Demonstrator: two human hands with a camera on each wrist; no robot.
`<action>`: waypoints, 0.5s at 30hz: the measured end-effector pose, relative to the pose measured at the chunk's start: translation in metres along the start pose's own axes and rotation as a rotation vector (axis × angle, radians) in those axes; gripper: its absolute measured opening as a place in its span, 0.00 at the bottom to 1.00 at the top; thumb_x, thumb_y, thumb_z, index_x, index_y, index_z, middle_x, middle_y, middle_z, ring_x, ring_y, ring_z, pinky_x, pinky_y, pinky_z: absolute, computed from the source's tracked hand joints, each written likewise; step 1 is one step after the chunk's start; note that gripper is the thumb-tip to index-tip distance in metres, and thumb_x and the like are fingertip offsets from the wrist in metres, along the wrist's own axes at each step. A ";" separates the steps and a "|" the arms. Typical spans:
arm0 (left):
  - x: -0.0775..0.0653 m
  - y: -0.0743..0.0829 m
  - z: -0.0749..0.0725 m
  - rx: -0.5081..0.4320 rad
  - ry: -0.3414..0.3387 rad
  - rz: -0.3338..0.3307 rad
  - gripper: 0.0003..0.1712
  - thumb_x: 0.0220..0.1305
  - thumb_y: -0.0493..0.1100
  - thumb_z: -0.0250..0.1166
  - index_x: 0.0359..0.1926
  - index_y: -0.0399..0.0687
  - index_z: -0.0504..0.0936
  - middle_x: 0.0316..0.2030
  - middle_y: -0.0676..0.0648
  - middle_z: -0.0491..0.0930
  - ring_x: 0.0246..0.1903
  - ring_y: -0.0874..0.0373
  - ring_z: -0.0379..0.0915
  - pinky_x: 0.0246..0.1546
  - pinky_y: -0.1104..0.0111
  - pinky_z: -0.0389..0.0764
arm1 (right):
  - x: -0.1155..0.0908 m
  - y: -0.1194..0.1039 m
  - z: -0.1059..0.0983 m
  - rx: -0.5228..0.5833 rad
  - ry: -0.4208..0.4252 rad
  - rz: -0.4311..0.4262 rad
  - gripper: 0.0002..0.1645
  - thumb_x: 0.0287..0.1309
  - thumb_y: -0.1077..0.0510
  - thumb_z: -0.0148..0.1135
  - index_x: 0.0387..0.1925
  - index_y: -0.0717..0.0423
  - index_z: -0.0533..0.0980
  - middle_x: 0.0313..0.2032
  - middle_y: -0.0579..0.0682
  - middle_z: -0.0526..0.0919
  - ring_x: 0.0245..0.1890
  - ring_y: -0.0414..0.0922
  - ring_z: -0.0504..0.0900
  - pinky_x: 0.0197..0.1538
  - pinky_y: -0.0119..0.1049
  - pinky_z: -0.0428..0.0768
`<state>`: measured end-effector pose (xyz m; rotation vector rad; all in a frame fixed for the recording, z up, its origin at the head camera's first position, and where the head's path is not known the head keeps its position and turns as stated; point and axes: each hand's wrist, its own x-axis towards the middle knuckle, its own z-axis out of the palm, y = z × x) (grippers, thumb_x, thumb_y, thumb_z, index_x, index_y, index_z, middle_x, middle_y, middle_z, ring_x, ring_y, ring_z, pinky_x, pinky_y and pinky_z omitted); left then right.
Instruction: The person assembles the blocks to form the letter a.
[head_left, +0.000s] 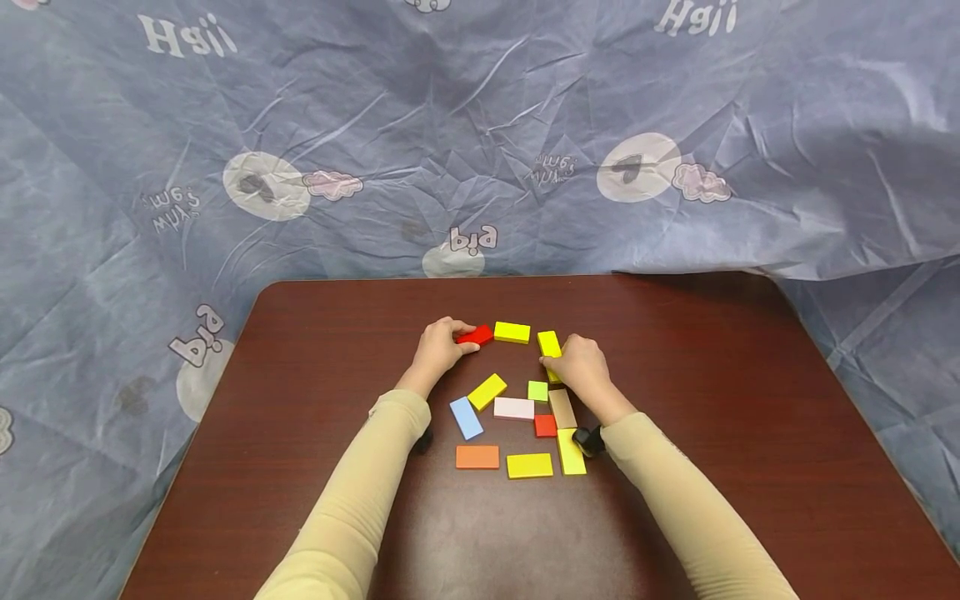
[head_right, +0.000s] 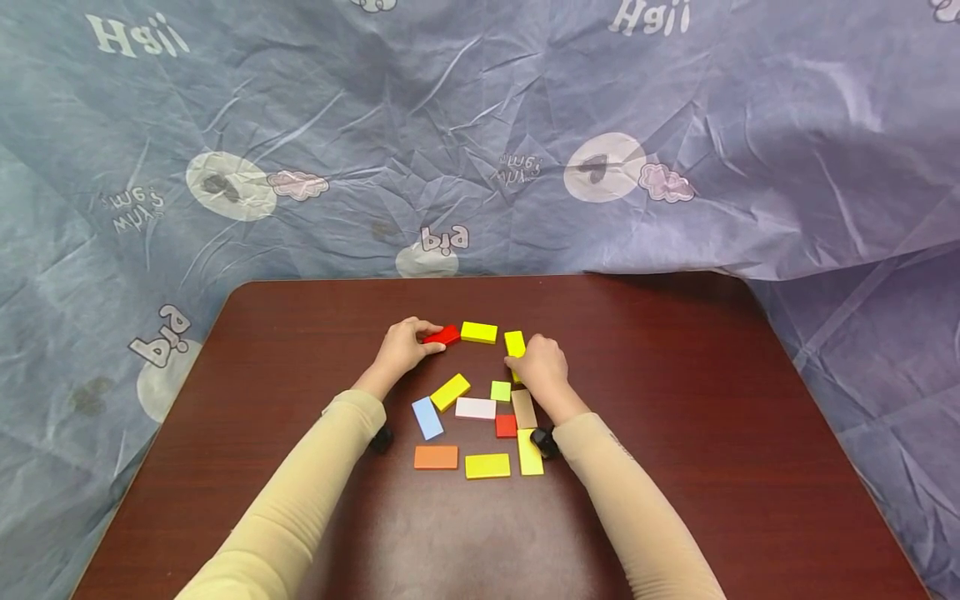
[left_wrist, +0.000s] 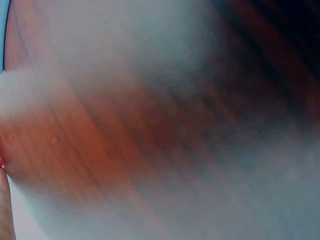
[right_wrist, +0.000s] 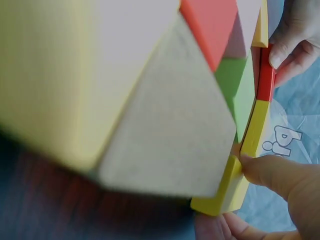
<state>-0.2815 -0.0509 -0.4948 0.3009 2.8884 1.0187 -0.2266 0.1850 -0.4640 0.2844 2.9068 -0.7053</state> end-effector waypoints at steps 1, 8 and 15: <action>0.000 0.000 0.000 -0.002 0.000 -0.001 0.22 0.54 0.47 0.75 0.52 0.53 0.87 0.43 0.47 0.81 0.48 0.48 0.78 0.54 0.58 0.77 | 0.000 -0.001 0.002 0.004 0.002 0.002 0.23 0.55 0.47 0.70 0.22 0.59 0.69 0.15 0.47 0.65 0.19 0.46 0.69 0.24 0.32 0.65; 0.000 0.000 0.001 -0.002 -0.010 -0.013 0.22 0.55 0.48 0.75 0.53 0.53 0.86 0.44 0.47 0.81 0.49 0.48 0.78 0.55 0.58 0.77 | -0.003 -0.009 0.009 0.014 0.015 -0.021 0.24 0.55 0.47 0.71 0.28 0.62 0.71 0.19 0.51 0.67 0.22 0.47 0.69 0.26 0.33 0.65; 0.000 -0.001 0.002 -0.006 -0.015 -0.019 0.24 0.55 0.48 0.75 0.54 0.53 0.86 0.45 0.47 0.81 0.49 0.48 0.77 0.56 0.58 0.77 | -0.005 -0.013 0.008 0.015 0.007 -0.020 0.25 0.56 0.46 0.71 0.32 0.64 0.72 0.23 0.54 0.71 0.25 0.48 0.72 0.28 0.34 0.67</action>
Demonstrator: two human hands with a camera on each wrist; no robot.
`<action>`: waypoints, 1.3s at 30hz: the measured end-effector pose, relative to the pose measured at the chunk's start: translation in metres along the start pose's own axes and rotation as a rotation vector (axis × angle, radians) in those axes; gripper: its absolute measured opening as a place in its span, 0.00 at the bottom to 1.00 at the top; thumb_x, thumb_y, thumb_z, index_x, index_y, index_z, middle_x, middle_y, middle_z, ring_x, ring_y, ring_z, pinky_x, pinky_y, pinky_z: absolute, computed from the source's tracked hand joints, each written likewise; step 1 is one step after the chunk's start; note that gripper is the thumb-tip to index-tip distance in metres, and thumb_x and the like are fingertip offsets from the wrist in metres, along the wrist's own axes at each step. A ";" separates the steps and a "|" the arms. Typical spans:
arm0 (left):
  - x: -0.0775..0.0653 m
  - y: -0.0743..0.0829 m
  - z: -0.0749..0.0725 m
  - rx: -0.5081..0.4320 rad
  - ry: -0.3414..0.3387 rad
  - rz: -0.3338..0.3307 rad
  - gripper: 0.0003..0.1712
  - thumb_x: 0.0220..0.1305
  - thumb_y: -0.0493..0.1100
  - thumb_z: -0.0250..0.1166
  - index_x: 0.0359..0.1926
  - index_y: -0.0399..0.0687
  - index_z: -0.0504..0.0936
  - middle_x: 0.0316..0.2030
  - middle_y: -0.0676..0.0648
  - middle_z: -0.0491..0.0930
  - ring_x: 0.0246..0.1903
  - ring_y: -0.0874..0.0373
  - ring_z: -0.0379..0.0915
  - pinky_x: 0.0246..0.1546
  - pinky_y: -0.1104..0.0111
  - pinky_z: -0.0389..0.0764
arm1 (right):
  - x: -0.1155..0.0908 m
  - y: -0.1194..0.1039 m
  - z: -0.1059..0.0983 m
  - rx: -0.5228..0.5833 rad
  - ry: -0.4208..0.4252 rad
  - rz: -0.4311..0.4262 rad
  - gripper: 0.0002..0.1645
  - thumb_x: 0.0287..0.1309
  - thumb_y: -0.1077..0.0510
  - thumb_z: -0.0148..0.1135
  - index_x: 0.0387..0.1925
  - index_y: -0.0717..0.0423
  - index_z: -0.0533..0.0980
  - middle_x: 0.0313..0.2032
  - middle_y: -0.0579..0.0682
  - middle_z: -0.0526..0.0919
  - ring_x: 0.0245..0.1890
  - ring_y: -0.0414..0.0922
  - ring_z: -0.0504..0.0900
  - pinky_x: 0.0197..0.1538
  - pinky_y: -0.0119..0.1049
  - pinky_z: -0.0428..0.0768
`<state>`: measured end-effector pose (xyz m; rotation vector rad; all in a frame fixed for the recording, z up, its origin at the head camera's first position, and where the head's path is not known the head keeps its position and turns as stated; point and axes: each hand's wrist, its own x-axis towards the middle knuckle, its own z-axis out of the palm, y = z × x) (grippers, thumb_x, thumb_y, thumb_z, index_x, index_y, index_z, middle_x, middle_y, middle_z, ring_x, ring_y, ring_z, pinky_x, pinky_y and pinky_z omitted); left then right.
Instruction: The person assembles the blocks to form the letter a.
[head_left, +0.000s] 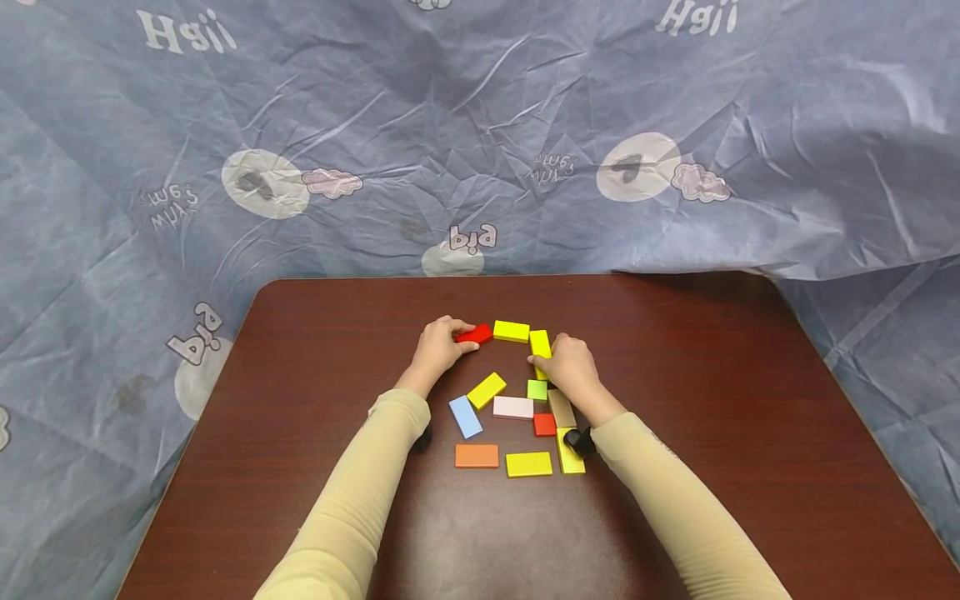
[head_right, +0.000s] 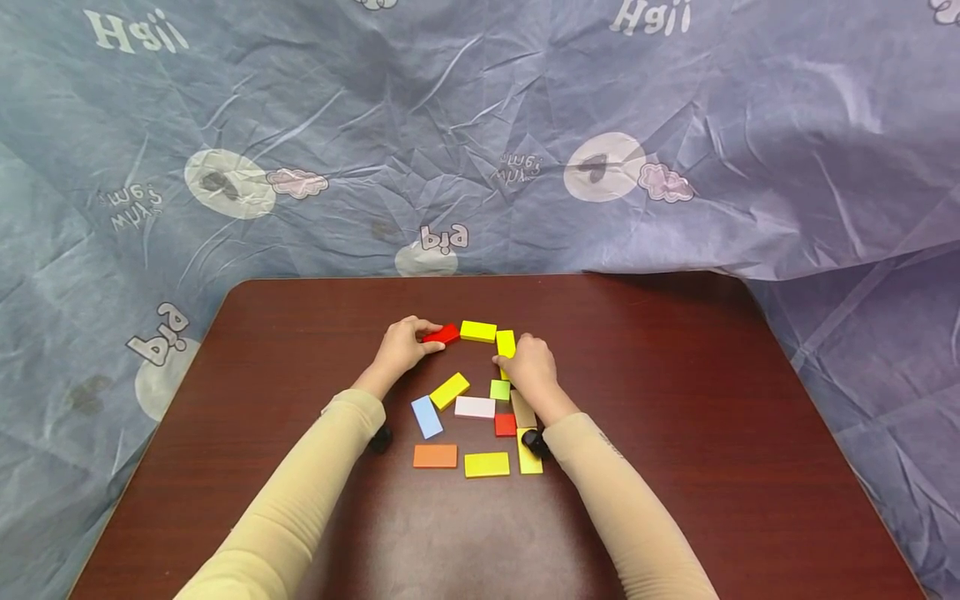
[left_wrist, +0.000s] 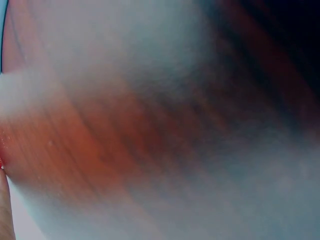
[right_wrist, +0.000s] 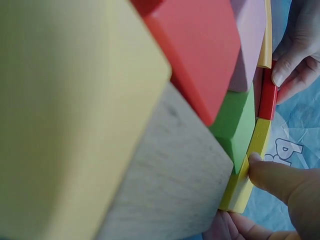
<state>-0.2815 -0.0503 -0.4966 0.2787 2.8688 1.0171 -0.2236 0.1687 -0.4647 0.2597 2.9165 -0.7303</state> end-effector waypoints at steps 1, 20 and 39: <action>0.000 0.000 0.000 -0.005 0.000 -0.001 0.23 0.55 0.48 0.75 0.54 0.53 0.86 0.45 0.47 0.81 0.49 0.48 0.77 0.56 0.58 0.77 | 0.000 0.000 0.000 -0.001 -0.001 -0.001 0.25 0.56 0.46 0.71 0.32 0.64 0.72 0.23 0.54 0.71 0.25 0.48 0.72 0.28 0.34 0.67; 0.000 -0.001 0.000 0.000 0.009 0.014 0.23 0.56 0.48 0.74 0.54 0.53 0.86 0.43 0.48 0.80 0.46 0.49 0.78 0.54 0.59 0.78 | 0.002 0.012 -0.011 0.053 0.014 -0.086 0.24 0.61 0.48 0.66 0.43 0.68 0.78 0.35 0.61 0.83 0.32 0.52 0.79 0.37 0.40 0.79; 0.000 0.001 -0.002 0.011 -0.013 0.027 0.23 0.57 0.48 0.73 0.54 0.51 0.85 0.44 0.46 0.80 0.46 0.49 0.78 0.55 0.60 0.77 | 0.010 0.055 -0.009 -0.026 -0.161 -0.452 0.37 0.62 0.46 0.66 0.69 0.52 0.69 0.70 0.60 0.66 0.73 0.63 0.59 0.70 0.61 0.62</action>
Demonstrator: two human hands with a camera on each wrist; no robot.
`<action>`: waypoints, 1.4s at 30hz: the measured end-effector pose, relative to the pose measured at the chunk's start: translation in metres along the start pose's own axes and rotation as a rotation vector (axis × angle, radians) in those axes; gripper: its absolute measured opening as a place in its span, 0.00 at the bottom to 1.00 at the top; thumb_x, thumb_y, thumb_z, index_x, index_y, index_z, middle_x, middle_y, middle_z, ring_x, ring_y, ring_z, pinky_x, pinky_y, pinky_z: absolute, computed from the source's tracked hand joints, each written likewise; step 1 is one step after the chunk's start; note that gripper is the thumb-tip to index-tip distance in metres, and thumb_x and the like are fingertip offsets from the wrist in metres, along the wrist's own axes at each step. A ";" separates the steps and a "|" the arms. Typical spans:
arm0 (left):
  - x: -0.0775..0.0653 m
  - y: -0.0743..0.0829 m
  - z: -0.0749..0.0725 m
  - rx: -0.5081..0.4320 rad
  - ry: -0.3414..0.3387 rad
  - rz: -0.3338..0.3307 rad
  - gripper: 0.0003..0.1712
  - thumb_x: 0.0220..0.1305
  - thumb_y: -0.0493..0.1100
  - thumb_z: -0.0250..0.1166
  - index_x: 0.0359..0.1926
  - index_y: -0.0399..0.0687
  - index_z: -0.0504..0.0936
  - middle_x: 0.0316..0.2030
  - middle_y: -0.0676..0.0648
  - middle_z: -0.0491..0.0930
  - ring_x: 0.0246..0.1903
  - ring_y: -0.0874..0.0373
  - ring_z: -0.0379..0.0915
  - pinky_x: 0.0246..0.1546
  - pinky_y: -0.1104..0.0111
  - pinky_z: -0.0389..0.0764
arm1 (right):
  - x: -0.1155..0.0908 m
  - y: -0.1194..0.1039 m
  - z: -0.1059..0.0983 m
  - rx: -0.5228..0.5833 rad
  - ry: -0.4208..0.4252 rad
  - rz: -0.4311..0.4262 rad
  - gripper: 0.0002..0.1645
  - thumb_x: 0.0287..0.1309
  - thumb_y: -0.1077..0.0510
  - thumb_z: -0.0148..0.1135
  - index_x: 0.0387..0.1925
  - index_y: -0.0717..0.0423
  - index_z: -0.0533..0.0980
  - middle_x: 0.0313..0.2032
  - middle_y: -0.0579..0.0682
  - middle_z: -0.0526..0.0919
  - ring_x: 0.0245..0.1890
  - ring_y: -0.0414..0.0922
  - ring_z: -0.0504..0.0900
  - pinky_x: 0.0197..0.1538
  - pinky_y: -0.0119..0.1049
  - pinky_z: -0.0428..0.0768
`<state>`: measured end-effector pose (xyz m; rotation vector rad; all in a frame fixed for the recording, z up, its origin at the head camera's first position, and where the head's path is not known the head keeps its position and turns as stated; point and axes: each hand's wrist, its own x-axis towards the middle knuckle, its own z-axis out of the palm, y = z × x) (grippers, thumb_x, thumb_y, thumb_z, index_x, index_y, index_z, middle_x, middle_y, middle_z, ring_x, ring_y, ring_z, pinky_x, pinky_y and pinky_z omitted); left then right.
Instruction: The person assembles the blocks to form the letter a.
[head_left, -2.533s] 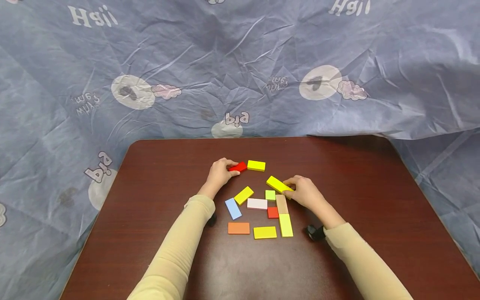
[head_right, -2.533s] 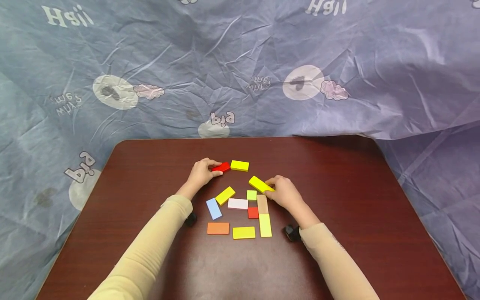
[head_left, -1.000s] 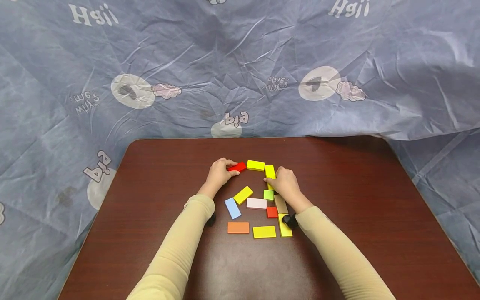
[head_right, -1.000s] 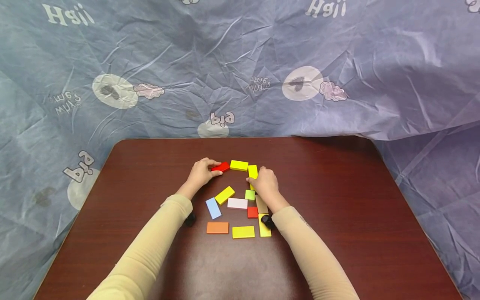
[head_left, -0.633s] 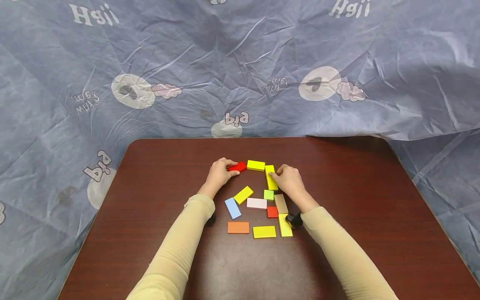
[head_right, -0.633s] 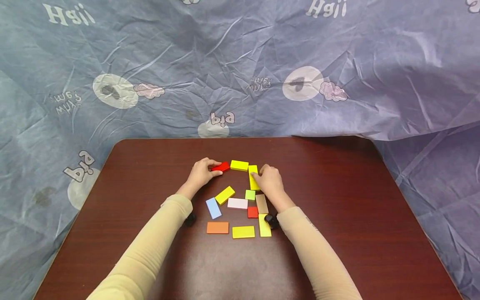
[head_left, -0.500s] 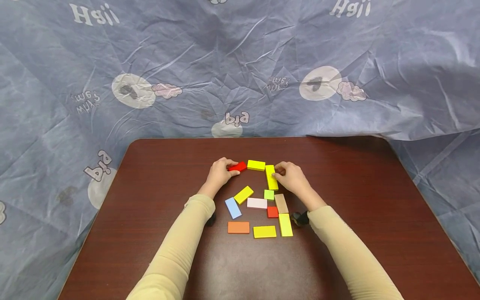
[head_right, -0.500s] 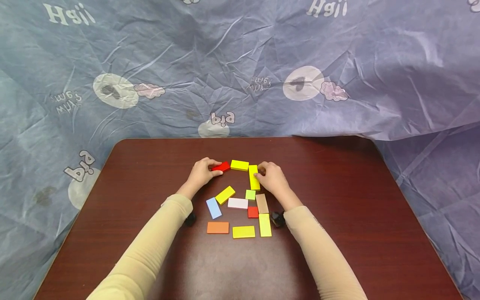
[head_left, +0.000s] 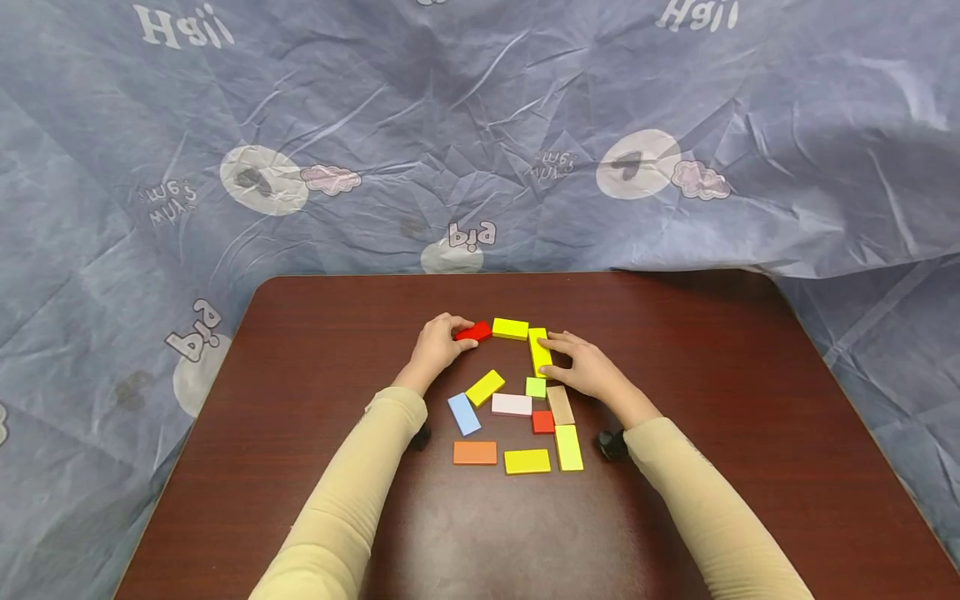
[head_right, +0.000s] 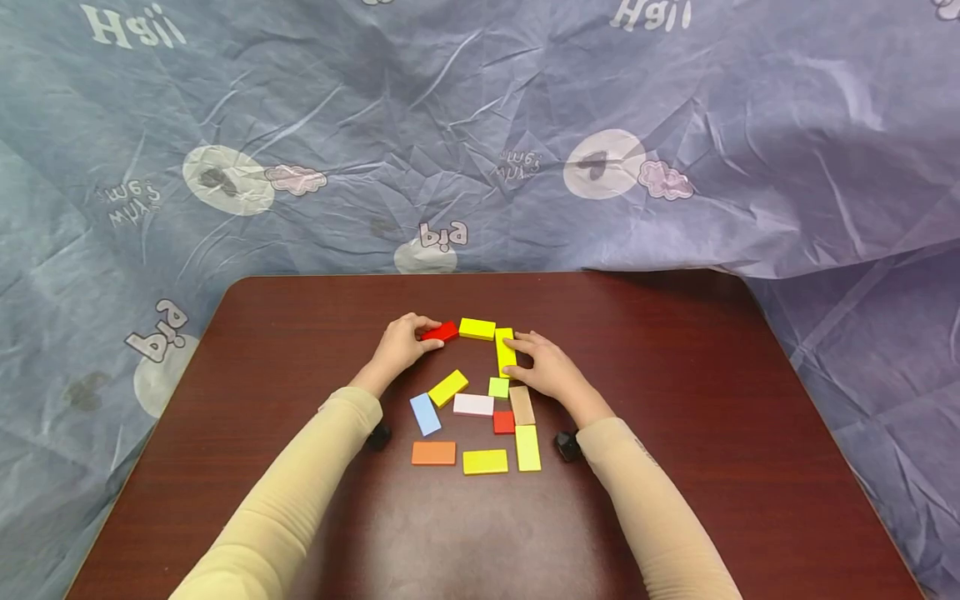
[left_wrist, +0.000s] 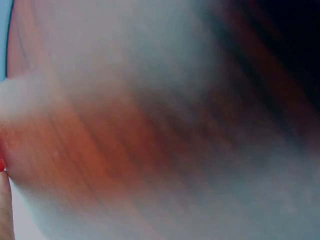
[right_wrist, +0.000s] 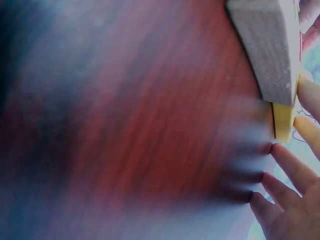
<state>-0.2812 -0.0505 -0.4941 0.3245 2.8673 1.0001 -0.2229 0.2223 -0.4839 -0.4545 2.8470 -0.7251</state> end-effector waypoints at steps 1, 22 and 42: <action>0.000 0.000 0.000 -0.001 -0.003 0.004 0.23 0.58 0.48 0.73 0.55 0.51 0.85 0.44 0.45 0.80 0.46 0.49 0.78 0.56 0.60 0.77 | 0.000 0.001 0.000 0.002 0.002 0.003 0.37 0.61 0.46 0.66 0.69 0.52 0.69 0.71 0.60 0.66 0.73 0.62 0.58 0.70 0.61 0.62; -0.057 0.035 -0.010 0.250 -0.279 0.193 0.23 0.58 0.52 0.72 0.52 0.47 0.82 0.39 0.49 0.79 0.36 0.58 0.73 0.40 0.66 0.77 | -0.001 0.004 -0.004 -0.008 0.025 -0.002 0.37 0.62 0.45 0.65 0.69 0.50 0.69 0.71 0.59 0.66 0.74 0.62 0.57 0.70 0.61 0.61; -0.050 0.042 0.005 0.251 -0.261 0.230 0.22 0.58 0.45 0.73 0.52 0.45 0.81 0.40 0.47 0.80 0.37 0.56 0.74 0.44 0.65 0.79 | -0.002 0.002 0.003 -0.009 0.023 -0.007 0.36 0.62 0.46 0.65 0.69 0.50 0.69 0.71 0.59 0.66 0.74 0.61 0.57 0.71 0.61 0.61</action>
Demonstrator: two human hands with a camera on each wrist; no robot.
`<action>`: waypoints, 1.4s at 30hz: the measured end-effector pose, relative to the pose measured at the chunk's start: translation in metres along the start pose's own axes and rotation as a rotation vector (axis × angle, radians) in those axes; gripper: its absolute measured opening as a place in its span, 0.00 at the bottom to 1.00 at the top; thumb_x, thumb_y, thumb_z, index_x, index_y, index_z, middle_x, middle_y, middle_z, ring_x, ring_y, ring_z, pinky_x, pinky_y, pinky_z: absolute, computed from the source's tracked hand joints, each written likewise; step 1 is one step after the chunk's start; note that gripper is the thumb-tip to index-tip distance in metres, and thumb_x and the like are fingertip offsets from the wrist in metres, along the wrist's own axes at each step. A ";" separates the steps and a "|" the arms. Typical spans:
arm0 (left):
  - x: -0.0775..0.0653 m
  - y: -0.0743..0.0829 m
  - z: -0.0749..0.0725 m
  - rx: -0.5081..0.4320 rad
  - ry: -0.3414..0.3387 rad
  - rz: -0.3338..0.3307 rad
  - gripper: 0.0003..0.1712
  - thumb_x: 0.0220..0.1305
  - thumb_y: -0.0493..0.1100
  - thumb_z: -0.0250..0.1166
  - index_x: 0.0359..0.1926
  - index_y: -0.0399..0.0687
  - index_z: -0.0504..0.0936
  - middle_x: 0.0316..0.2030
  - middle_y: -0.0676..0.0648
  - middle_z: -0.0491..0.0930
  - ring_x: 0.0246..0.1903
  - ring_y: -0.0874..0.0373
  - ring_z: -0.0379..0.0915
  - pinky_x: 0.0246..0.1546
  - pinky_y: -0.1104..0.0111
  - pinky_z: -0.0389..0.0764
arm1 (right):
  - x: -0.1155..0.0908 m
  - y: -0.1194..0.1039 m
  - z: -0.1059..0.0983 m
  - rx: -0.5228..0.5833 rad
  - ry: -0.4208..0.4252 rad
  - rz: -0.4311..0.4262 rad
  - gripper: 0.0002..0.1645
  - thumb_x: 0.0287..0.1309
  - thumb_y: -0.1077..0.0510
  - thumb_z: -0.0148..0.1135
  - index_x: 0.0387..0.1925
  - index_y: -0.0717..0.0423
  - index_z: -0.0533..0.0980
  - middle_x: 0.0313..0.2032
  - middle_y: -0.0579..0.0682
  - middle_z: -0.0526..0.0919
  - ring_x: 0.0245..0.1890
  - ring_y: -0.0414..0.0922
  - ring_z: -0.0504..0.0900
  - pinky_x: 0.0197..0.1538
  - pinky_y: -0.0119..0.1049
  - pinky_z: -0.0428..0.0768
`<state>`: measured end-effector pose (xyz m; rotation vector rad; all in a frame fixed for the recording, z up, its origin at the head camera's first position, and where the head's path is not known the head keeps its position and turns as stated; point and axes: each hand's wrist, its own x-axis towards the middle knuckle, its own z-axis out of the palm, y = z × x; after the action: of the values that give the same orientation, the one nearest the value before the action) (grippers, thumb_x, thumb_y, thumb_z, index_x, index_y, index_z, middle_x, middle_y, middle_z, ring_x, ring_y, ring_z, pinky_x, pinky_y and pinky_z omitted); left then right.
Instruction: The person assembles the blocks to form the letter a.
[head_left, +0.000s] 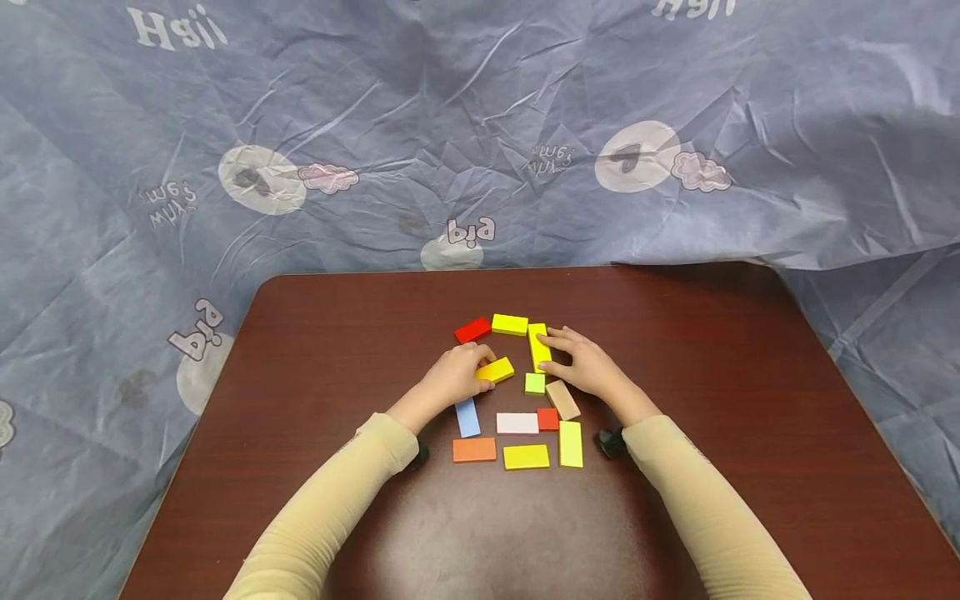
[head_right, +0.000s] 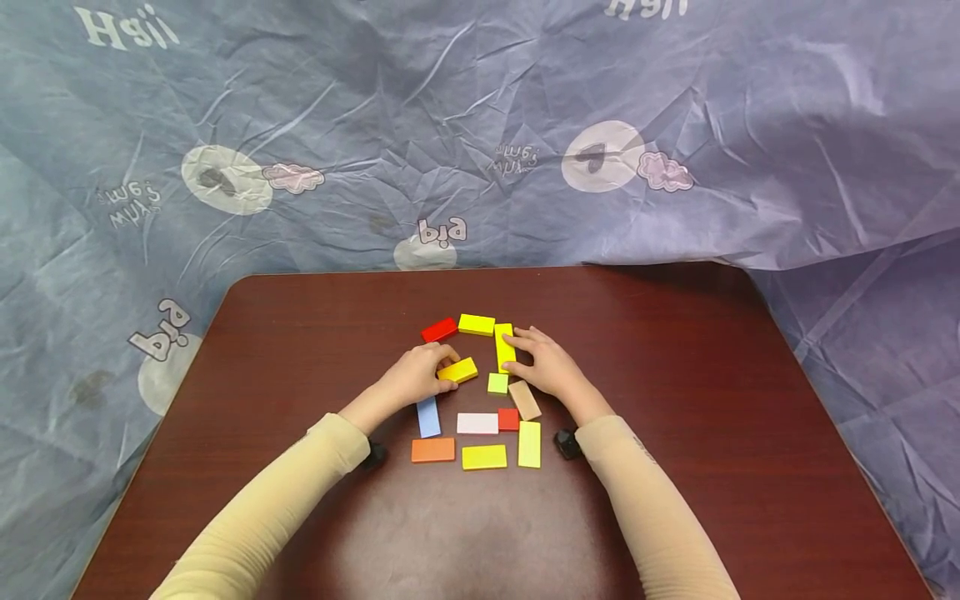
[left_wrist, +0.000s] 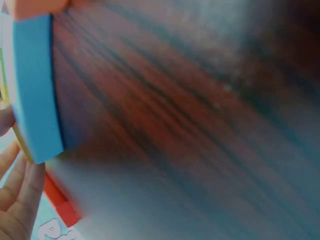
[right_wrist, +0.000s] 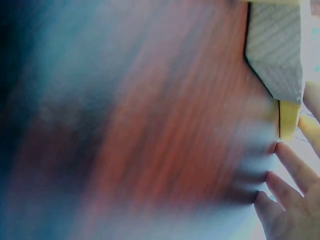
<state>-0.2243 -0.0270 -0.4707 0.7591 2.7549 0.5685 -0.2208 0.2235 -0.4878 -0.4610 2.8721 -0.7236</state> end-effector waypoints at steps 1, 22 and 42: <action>0.003 0.000 0.000 -0.005 0.012 0.002 0.21 0.58 0.44 0.73 0.52 0.45 0.81 0.41 0.47 0.81 0.37 0.56 0.75 0.44 0.65 0.79 | 0.000 0.000 0.000 0.001 -0.002 0.004 0.36 0.62 0.46 0.65 0.69 0.50 0.69 0.71 0.59 0.66 0.74 0.61 0.57 0.71 0.61 0.61; 0.023 0.008 0.011 0.001 0.024 0.084 0.20 0.58 0.45 0.73 0.52 0.51 0.86 0.45 0.50 0.83 0.45 0.58 0.78 0.52 0.67 0.79 | 0.001 0.000 0.001 0.003 -0.015 0.015 0.36 0.63 0.45 0.64 0.70 0.50 0.68 0.71 0.59 0.65 0.74 0.61 0.56 0.70 0.62 0.61; 0.018 0.010 0.014 -0.011 0.036 0.099 0.21 0.57 0.47 0.74 0.53 0.52 0.85 0.43 0.51 0.82 0.40 0.59 0.76 0.47 0.68 0.78 | 0.000 0.000 0.001 0.004 -0.019 0.025 0.36 0.63 0.46 0.65 0.70 0.50 0.68 0.72 0.59 0.65 0.74 0.61 0.56 0.70 0.63 0.61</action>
<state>-0.2309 -0.0049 -0.4809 0.8952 2.7566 0.6226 -0.2206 0.2228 -0.4881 -0.4277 2.8531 -0.7174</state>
